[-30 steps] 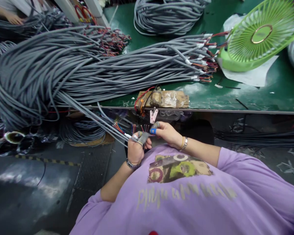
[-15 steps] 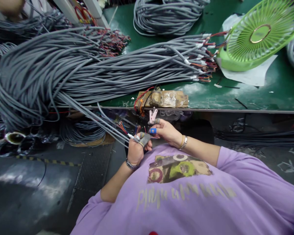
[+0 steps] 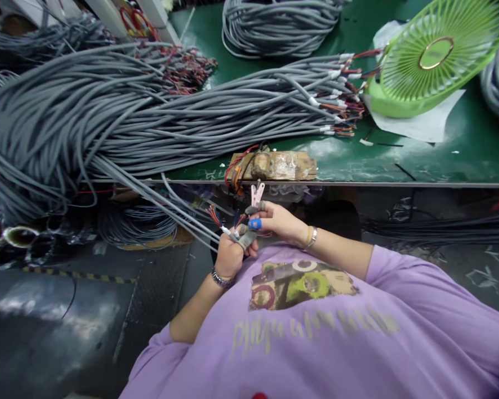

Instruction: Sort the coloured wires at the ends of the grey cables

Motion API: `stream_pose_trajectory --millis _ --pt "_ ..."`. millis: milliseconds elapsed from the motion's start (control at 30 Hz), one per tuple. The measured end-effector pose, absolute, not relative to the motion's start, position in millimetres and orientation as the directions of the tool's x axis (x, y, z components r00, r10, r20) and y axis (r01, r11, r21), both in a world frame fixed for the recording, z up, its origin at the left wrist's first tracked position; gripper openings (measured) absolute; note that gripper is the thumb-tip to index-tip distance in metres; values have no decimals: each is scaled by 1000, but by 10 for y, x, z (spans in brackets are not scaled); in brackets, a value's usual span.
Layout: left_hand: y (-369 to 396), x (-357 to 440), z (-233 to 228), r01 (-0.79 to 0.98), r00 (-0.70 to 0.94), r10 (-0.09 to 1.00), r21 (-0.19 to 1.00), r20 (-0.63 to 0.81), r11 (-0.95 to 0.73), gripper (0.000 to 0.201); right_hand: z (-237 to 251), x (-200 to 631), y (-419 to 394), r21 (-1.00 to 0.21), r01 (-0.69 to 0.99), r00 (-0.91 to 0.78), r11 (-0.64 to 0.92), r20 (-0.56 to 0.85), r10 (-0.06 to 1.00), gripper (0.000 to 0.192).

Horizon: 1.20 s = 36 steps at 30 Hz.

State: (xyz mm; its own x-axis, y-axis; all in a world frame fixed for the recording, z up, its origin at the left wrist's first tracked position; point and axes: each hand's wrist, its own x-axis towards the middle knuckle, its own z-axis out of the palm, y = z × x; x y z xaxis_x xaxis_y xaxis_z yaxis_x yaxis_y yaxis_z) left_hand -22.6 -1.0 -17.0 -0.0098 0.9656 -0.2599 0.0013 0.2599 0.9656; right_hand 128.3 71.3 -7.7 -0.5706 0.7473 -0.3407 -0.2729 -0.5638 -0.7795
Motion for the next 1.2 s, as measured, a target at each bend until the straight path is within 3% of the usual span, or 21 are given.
stream_pose_trajectory --millis 400,667,833,1200 --pt "-36 -185 -177 17 -75 965 968 -250 252 27 -44 1232 674 -809 -254 -461 -529 -380 802 34" --pt "-42 -142 -183 -23 -150 970 981 -192 190 27 -38 1184 642 -759 -372 -416 -533 -377 827 31" --pt "-46 -146 -165 -48 -97 971 975 -219 215 25 -53 1171 645 -736 -349 -460 -581 -406 790 34" --pt "-2 -192 -107 -225 -191 940 945 -282 238 22 -164 1432 698 -643 -376 -569 -668 -409 714 26"
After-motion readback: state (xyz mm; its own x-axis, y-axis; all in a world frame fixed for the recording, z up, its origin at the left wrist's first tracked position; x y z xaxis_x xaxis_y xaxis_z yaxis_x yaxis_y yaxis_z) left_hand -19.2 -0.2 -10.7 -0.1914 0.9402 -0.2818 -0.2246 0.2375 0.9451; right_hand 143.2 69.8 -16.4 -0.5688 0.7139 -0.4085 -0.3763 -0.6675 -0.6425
